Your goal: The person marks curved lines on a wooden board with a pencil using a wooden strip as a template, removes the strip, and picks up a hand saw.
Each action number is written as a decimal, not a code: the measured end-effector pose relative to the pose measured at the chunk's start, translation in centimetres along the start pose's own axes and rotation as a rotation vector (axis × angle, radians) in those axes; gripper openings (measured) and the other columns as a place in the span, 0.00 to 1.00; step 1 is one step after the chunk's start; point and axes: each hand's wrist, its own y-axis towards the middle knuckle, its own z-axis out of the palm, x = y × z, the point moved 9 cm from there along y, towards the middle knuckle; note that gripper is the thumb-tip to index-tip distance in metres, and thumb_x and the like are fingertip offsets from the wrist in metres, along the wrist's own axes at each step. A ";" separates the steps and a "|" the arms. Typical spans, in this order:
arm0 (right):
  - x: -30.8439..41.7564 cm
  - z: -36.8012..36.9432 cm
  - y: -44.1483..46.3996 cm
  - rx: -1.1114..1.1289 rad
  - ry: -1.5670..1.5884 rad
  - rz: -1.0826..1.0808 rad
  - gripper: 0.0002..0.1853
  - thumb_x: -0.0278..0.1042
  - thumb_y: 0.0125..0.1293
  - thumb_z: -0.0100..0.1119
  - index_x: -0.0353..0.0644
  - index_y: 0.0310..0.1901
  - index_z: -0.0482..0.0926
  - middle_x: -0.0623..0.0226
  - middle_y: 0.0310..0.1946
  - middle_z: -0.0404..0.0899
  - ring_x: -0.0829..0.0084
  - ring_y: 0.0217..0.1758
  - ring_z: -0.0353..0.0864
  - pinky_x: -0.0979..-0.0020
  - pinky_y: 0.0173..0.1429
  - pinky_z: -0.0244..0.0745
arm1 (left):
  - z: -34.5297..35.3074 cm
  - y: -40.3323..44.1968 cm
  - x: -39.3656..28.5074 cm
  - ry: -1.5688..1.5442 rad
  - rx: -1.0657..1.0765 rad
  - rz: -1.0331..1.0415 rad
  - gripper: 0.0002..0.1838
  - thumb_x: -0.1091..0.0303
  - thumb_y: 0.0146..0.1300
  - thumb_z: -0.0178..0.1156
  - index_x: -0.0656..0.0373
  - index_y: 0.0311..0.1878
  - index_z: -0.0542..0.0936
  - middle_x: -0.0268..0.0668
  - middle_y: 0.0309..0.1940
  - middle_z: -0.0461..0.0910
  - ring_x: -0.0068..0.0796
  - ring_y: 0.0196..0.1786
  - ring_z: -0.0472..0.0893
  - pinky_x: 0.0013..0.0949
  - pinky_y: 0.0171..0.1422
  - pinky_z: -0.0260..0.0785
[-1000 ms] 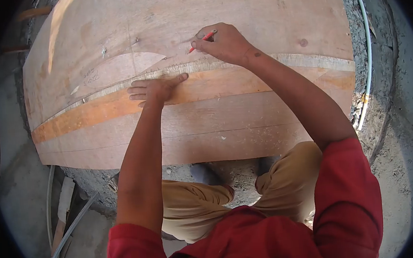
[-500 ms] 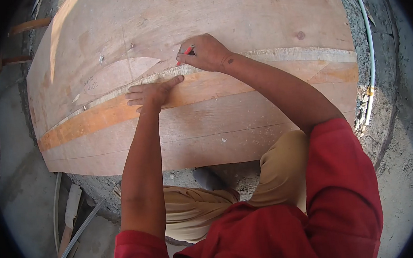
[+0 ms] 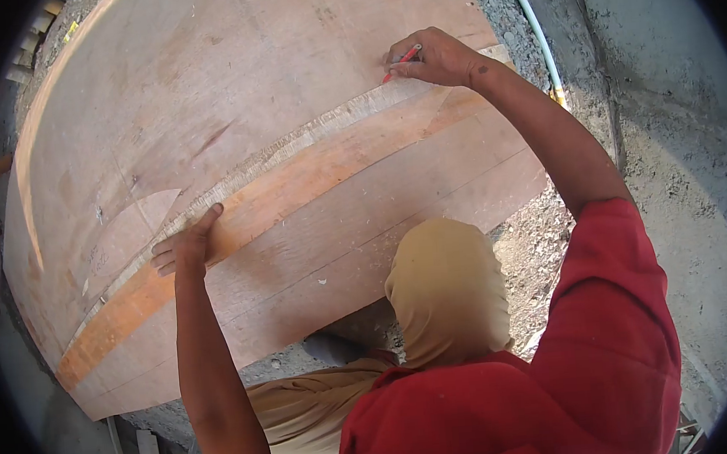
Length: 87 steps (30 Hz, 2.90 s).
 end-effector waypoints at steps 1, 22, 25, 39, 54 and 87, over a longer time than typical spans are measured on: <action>-2.3 -1.5 -0.9 -0.013 0.008 0.047 0.09 0.40 0.70 0.68 0.44 0.43 0.89 0.64 0.33 0.88 0.72 0.36 0.84 0.68 0.47 0.79 | 0.0 0.1 0.0 -0.005 -0.006 0.005 0.97 0.24 0.25 0.83 0.74 0.79 0.25 0.64 0.83 0.22 0.62 0.85 0.24 0.70 0.84 0.33; -19.0 -12.9 -7.4 -0.325 -0.516 0.464 0.14 0.48 0.68 0.61 0.49 0.40 0.90 0.57 0.35 0.89 0.52 0.41 0.88 0.57 0.54 0.82 | 0.0 0.6 0.4 -0.043 -0.058 0.022 0.97 0.25 0.24 0.84 0.73 0.79 0.25 0.62 0.83 0.19 0.60 0.85 0.22 0.75 0.82 0.33; -18.4 -12.5 -6.5 -0.284 -0.585 0.464 0.13 0.46 0.69 0.61 0.48 0.40 0.89 0.56 0.36 0.89 0.51 0.42 0.88 0.56 0.55 0.82 | -0.3 0.1 0.2 -0.021 -0.072 0.031 0.96 0.24 0.25 0.82 0.76 0.79 0.28 0.67 0.82 0.24 0.66 0.85 0.26 0.61 0.87 0.29; -19.9 -9.4 -1.9 -0.093 -0.876 0.412 0.12 0.38 0.68 0.58 0.40 0.41 0.87 0.47 0.41 0.87 0.48 0.48 0.87 0.50 0.56 0.81 | -0.4 -0.7 -0.3 -0.047 0.028 0.027 0.96 0.26 0.28 0.84 0.75 0.78 0.24 0.66 0.81 0.20 0.64 0.85 0.23 0.69 0.84 0.27; 22.2 15.8 11.0 0.155 -0.575 -0.172 0.12 0.31 0.64 0.57 0.34 0.35 0.88 0.43 0.33 0.86 0.45 0.42 0.87 0.51 0.51 0.82 | -1.3 -1.5 0.0 -0.130 0.092 0.060 0.95 0.32 0.29 0.86 0.76 0.78 0.24 0.69 0.80 0.17 0.66 0.83 0.19 0.67 0.85 0.23; -12.3 -8.2 -5.7 -0.210 -0.164 0.231 0.11 0.39 0.73 0.61 0.41 0.38 0.84 0.61 0.28 0.84 0.65 0.32 0.82 0.63 0.44 0.76 | -0.8 -1.2 -0.1 -0.035 0.020 0.008 0.95 0.28 0.29 0.84 0.73 0.79 0.24 0.62 0.82 0.19 0.61 0.85 0.21 0.69 0.84 0.28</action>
